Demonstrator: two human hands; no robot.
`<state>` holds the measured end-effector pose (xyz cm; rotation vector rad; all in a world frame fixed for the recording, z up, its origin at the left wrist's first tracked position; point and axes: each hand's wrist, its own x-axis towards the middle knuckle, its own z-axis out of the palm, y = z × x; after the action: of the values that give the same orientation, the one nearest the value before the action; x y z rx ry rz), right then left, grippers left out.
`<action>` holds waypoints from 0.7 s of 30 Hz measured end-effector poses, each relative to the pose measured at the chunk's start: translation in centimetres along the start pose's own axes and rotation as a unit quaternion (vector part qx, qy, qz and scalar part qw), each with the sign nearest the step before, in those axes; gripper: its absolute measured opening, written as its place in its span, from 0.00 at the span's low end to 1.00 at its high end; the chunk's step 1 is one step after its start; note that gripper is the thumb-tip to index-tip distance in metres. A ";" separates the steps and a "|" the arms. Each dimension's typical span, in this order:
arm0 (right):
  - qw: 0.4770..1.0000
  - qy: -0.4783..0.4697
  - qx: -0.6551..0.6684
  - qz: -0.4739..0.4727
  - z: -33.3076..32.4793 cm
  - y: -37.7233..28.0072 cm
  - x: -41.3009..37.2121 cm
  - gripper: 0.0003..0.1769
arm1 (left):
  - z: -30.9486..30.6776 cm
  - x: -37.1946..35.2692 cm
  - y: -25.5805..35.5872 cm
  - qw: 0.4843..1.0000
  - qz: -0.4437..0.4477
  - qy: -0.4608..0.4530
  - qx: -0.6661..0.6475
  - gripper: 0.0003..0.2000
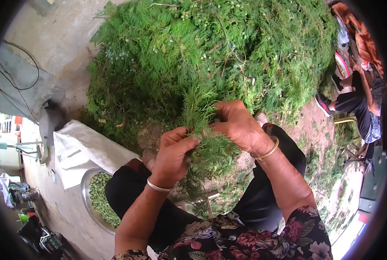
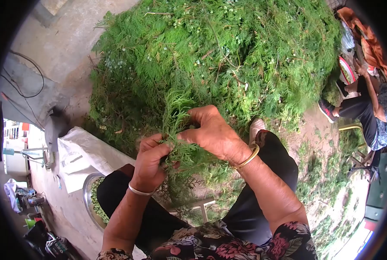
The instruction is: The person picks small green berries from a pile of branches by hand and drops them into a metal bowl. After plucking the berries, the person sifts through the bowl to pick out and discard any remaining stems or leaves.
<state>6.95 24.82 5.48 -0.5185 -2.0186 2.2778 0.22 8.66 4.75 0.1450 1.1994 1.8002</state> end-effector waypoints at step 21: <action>0.889 0.028 0.437 -0.132 3.5 -5.6 -2.0 0.21 | -3.9 0.3 0.9 0.947 0.260 0.029 0.185 0.06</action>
<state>6.84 21.80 11.64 -0.2001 -0.7777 2.5905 -2.59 6.19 3.30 0.6844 1.6453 2.0048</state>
